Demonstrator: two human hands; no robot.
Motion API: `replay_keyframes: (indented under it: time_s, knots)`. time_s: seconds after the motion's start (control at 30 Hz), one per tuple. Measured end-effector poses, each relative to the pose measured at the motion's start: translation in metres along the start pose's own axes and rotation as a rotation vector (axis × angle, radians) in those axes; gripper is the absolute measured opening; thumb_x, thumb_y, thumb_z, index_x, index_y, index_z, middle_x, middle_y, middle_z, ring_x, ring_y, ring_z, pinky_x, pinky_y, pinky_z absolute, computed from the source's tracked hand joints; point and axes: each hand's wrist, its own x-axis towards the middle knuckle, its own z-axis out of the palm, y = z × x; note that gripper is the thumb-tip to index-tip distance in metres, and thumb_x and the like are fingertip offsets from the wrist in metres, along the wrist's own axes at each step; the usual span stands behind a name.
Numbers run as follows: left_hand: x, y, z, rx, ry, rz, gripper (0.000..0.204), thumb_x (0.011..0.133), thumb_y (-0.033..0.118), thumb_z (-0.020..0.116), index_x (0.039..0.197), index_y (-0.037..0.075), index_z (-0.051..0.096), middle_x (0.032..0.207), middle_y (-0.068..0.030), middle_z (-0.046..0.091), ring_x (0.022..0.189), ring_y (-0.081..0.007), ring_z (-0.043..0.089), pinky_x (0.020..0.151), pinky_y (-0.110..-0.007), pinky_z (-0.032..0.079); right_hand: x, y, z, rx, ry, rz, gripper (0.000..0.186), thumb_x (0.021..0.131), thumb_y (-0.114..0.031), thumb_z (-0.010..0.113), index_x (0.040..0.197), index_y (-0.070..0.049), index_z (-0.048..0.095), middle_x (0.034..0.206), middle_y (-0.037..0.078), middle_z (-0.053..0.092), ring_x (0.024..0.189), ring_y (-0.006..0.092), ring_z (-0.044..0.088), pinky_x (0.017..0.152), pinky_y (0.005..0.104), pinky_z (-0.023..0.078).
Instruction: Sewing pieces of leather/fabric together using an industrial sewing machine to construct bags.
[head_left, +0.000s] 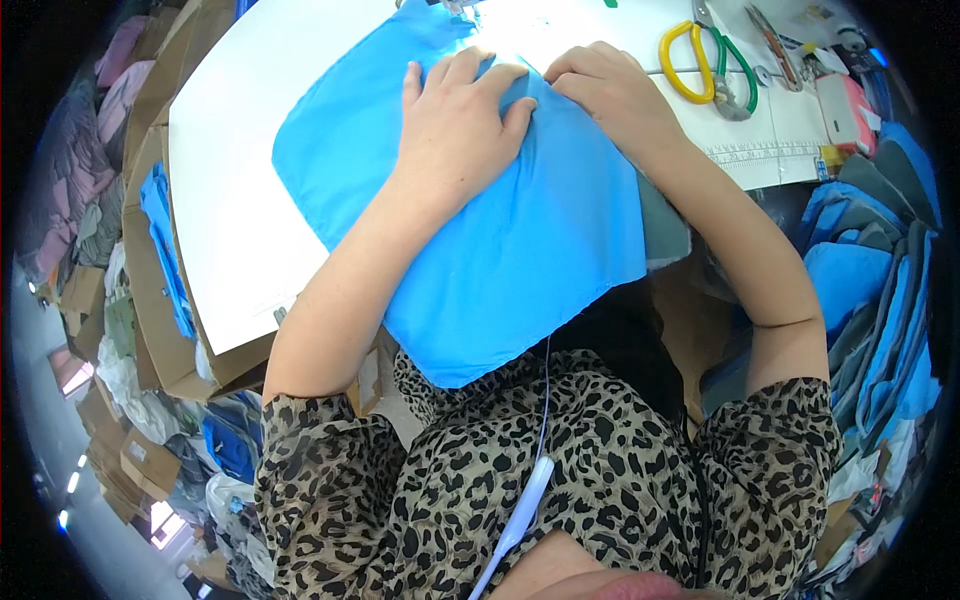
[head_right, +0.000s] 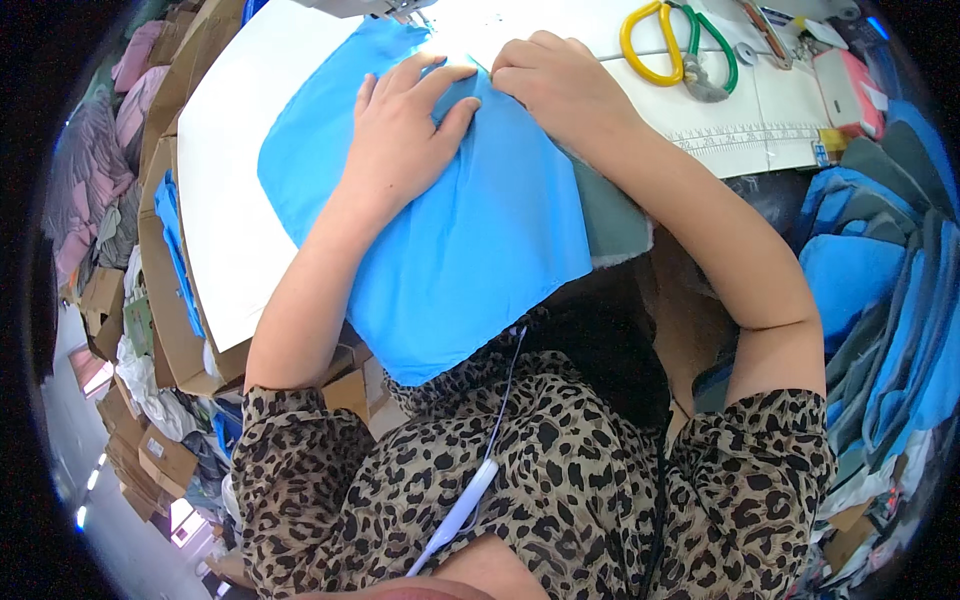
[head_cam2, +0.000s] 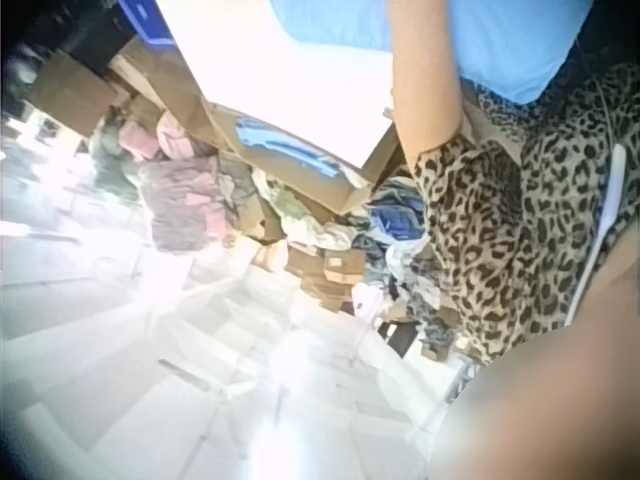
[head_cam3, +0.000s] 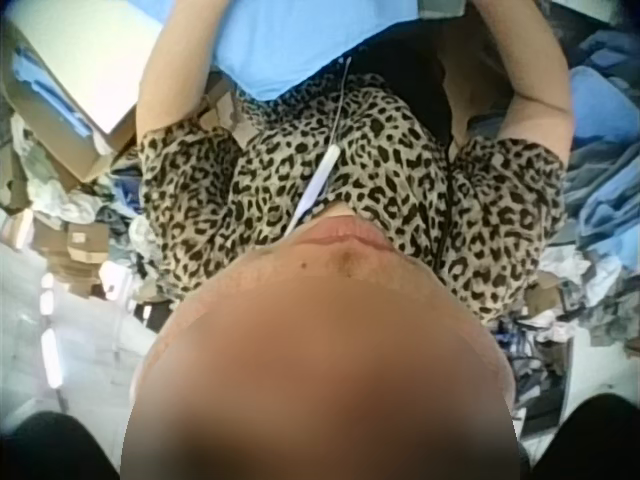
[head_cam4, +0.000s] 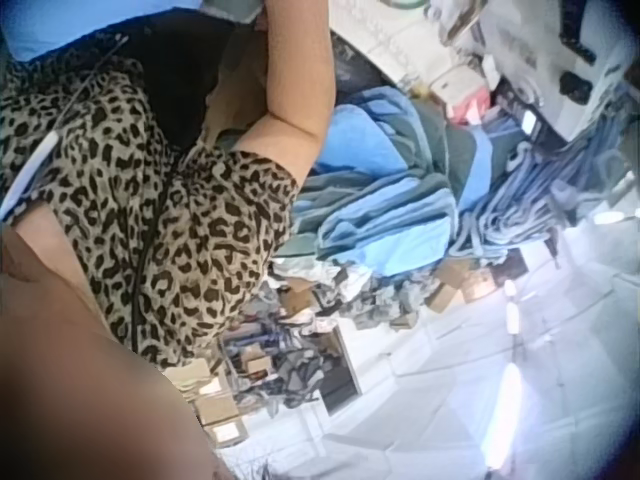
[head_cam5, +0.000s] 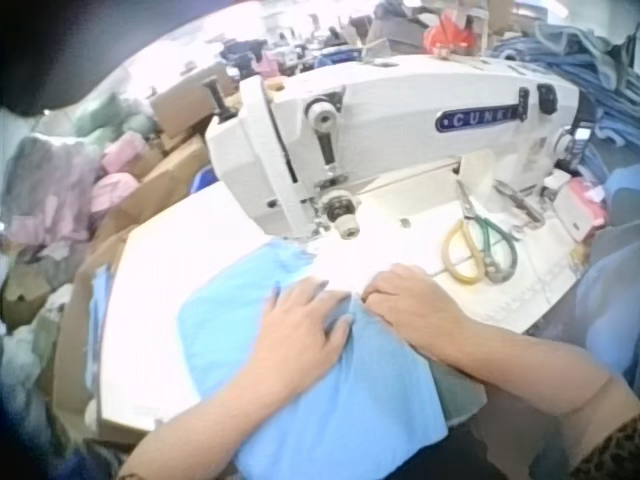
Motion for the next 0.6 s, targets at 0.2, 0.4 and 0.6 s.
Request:
replay_keyframes:
  time_s: [0.2,0.4,0.6]
  knots:
    - [-0.002,-0.003,0.000,-0.014,-0.028,-0.020,0.032,0.091,0.030,0.059,0.120,0.020,0.064,0.130,-0.0130,0.055,0.123,-0.0314,0.051,0.112,-0.056,0.024,-0.003,-0.006,-0.003,-0.054,-0.011,-0.041,0.016,0.077,-0.013,0.060,0.092,-0.012,0.065,0.102,-0.003,0.060,0.097,0.0181,0.056,0.084,0.0352,0.045]
    - [0.008,-0.033,0.001,0.028,-0.012,0.062,0.031,0.087,0.027,0.060,0.116,0.018,0.066,0.125,-0.0139,0.058,0.122,-0.0302,0.053,0.109,-0.066,0.023,0.015,-0.026,0.002,-0.182,-0.050,0.033,0.017,0.079,-0.010,0.059,0.095,-0.013,0.065,0.103,-0.002,0.060,0.098,0.0178,0.057,0.084,0.0374,0.045]
    - [0.016,-0.045,0.006,0.111,0.011,0.120,0.032,0.091,0.024,0.056,0.122,0.019,0.062,0.127,-0.0094,0.058,0.121,-0.0290,0.053,0.112,-0.061,0.022,0.017,-0.022,0.004,-0.156,-0.044,0.017,0.021,0.080,-0.009,0.060,0.100,-0.010,0.066,0.108,0.001,0.060,0.103,0.0198,0.057,0.085,0.0389,0.045]
